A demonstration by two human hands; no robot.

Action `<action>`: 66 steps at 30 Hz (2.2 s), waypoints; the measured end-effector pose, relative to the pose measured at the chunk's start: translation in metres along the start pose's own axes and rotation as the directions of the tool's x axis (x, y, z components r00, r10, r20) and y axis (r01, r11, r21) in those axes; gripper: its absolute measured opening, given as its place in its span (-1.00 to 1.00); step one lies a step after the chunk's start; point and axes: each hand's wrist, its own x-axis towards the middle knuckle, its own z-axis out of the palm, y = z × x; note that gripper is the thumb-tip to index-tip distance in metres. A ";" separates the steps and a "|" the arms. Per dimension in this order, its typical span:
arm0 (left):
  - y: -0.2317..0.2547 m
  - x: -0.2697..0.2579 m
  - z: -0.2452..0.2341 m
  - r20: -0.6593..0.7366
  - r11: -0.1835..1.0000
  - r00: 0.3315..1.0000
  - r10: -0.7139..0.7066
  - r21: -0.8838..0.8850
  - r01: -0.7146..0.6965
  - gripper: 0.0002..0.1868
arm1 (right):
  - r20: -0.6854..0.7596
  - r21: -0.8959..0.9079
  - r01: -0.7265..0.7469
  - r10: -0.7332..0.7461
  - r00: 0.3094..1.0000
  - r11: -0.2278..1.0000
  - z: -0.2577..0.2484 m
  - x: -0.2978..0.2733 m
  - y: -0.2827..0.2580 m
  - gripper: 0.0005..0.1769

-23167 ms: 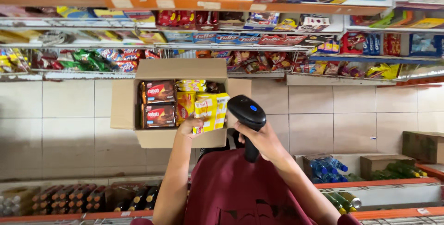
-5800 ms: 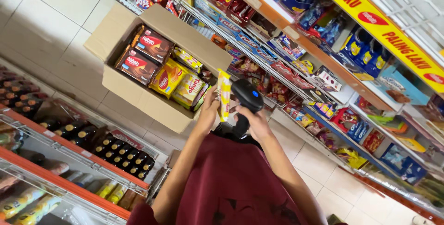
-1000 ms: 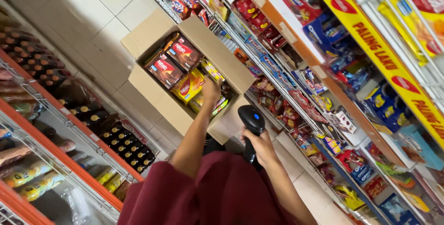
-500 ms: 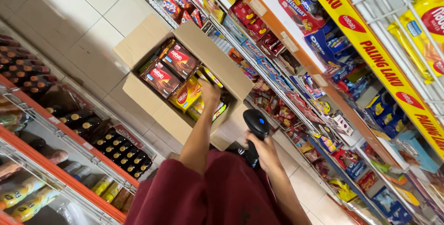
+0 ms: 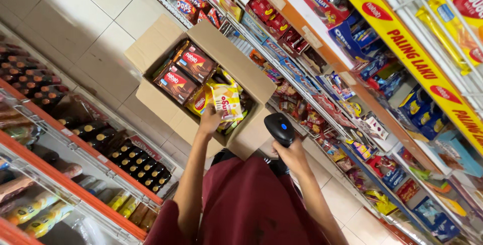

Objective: The person takes individual snack packages from a box on the floor, uses a barcode scanner to scan each item, and places them onto the supermarket shelves.

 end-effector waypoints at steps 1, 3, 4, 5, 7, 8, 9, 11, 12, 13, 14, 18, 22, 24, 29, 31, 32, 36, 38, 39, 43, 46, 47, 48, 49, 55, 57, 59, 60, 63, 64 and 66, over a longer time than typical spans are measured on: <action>-0.003 -0.010 -0.005 -0.002 1.000 1.000 -0.001 0.004 0.001 -0.68 | 0.039 -0.088 0.045 -0.042 0.998 0.995 -0.004 0.000 -0.001 -0.90; -0.004 -0.024 -0.016 0.098 0.999 0.994 0.038 0.017 -0.040 -0.65 | 0.080 -0.169 0.097 -0.084 0.993 0.981 -0.004 0.001 -0.006 -0.91; -0.004 -0.026 -0.014 0.099 0.999 0.994 0.034 0.020 -0.036 -0.65 | 0.080 -0.195 0.111 -0.097 0.992 0.975 -0.005 -0.002 -0.008 -0.92; -0.005 -0.026 -0.011 0.102 1.000 0.994 0.026 -0.004 -0.026 -0.63 | 0.080 -0.221 0.125 -0.110 0.991 0.967 -0.004 -0.005 -0.010 -0.92; -0.003 -0.026 -0.003 0.112 1.000 0.993 0.022 -0.023 -0.020 -0.59 | 0.067 -0.152 0.127 -0.118 0.991 0.980 0.001 -0.008 -0.015 -0.90; 0.000 -0.027 0.005 0.126 0.996 0.992 0.010 -0.091 0.001 -0.60 | 0.052 -0.087 0.132 -0.128 0.990 0.987 0.002 -0.009 -0.017 -0.88; 0.006 -0.028 0.015 0.165 0.983 0.986 -0.002 -0.180 0.032 -0.60 | 0.042 -0.082 0.135 -0.132 0.990 0.987 0.004 -0.013 -0.019 -0.88; 0.026 -0.034 0.039 0.325 0.846 0.941 -0.100 -0.470 0.252 -0.58 | 0.036 0.087 0.206 -0.210 0.977 0.975 0.004 -0.021 -0.023 -0.86; 0.036 -0.039 0.052 0.402 0.745 0.903 -0.150 -0.555 0.371 -0.57 | 0.020 0.092 0.208 -0.211 0.977 0.974 0.002 -0.025 -0.027 -0.86; 0.045 -0.044 0.063 0.523 0.729 0.850 -0.068 -0.555 0.400 -0.54 | 0.014 0.054 0.200 -0.201 0.980 0.978 -0.001 -0.029 -0.032 -0.83; 0.052 -0.047 0.076 0.652 0.746 0.756 0.057 -0.531 0.401 -0.52 | 0.006 0.015 0.188 -0.188 0.982 0.982 -0.003 -0.035 -0.038 -0.80; 0.071 -0.052 0.115 0.865 0.644 0.484 0.132 -0.446 0.621 -0.48 | -0.025 -0.195 0.369 -0.381 0.924 0.909 -0.019 -0.064 -0.079 -0.57; 0.091 -0.066 0.138 0.932 0.564 0.310 0.188 -0.361 0.743 -0.35 | -0.077 -0.392 0.356 -0.416 0.906 0.848 -0.029 -0.091 -0.118 -0.45; 0.095 -0.077 0.145 0.960 0.505 0.276 0.036 -0.256 0.824 -0.30 | -0.104 -0.439 0.346 -0.429 0.897 0.829 -0.036 -0.101 -0.130 -0.43; 0.108 -0.094 0.151 0.972 0.478 0.199 -0.122 -0.119 0.870 -0.21 | -0.014 -0.746 0.464 -0.707 0.707 0.478 -0.061 -0.114 -0.140 -0.31; 0.112 -0.102 0.154 0.991 0.508 -0.013 0.135 -0.058 0.860 -0.13 | -0.082 -0.672 0.424 -0.630 0.772 0.607 -0.072 -0.117 -0.135 -0.40; 0.114 -0.105 0.156 1.000 0.553 0.002 0.013 -0.009 0.833 -0.12 | -0.126 -0.587 0.379 -0.544 0.830 0.715 -0.078 -0.119 -0.130 -0.49; 0.121 -0.113 0.166 0.996 0.779 -0.053 0.067 -0.019 0.626 -0.02 | -0.090 -0.058 0.177 -0.182 0.979 0.983 -0.083 -0.122 -0.100 -0.75; 0.114 -0.117 0.174 0.998 0.703 -0.025 -0.055 0.056 0.709 -0.10 | 0.015 0.395 0.189 -0.212 0.977 0.899 -0.078 -0.127 -0.085 -0.79; 0.110 -0.117 0.180 0.985 0.609 0.000 -0.174 0.108 0.786 -0.15 | 0.006 0.399 0.200 -0.221 0.975 0.895 -0.079 -0.132 -0.079 -0.79; 0.090 -0.120 0.203 0.993 0.595 0.007 -0.117 0.064 0.801 -0.23 | 0.024 0.664 0.024 -0.054 0.998 0.748 -0.090 -0.156 -0.066 -0.79; 0.072 -0.131 0.223 0.978 0.712 -0.005 -0.209 0.156 0.684 -0.11 | -0.042 0.706 0.077 -0.067 0.997 0.704 -0.109 -0.173 -0.063 -0.77; 0.068 -0.135 0.231 0.982 0.738 -0.014 -0.191 0.153 0.657 -0.13 | -0.063 0.721 0.082 -0.053 0.997 0.688 -0.118 -0.179 -0.059 -0.76; 0.064 -0.142 0.238 0.984 0.760 -0.025 -0.174 0.151 0.632 -0.16 | -0.069 0.726 0.088 -0.055 0.996 0.682 -0.127 -0.186 -0.054 -0.76; 0.059 -0.150 0.245 0.983 0.761 -0.032 -0.182 0.161 0.629 -0.16 | -0.057 0.746 0.088 -0.069 0.996 0.660 -0.137 -0.192 -0.048 -0.78; 0.047 -0.194 0.306 0.956 0.737 -0.059 -0.289 0.261 0.624 -0.11 | -0.067 0.746 0.100 -0.076 0.995 0.658 -0.196 -0.226 -0.005 -0.78; 0.039 -0.205 0.325 0.949 0.764 -0.058 -0.309 0.284 0.579 -0.10 | -0.077 0.738 0.121 -0.096 0.992 0.664 -0.214 -0.239 0.007 -0.78; 0.028 -0.215 0.345 0.941 0.779 -0.040 -0.335 0.301 0.550 -0.13 | -0.101 0.737 0.129 -0.081 0.992 0.664 -0.232 -0.251 0.016 -0.78; 0.022 -0.221 0.353 0.932 0.788 -0.016 -0.362 0.316 0.528 -0.15 | -0.108 0.740 0.134 -0.081 0.991 0.659 -0.240 -0.256 0.020 -0.78; 0.009 -0.233 0.382 0.937 0.768 -0.103 -0.335 0.335 0.547 -0.13 | -0.154 0.756 0.158 -0.061 0.986 0.636 -0.263 -0.272 0.032 -0.77; 0.007 -0.239 0.390 0.935 0.768 -0.104 -0.338 0.338 0.544 -0.13 | -0.178 0.742 0.176 -0.062 0.982 0.647 -0.271 -0.278 0.035 -0.78; 0.004 -0.252 0.408 0.901 0.760 -0.074 -0.427 0.402 0.510 -0.10 | -0.203 0.730 0.194 -0.062 0.977 0.655 -0.288 -0.281 0.039 -0.79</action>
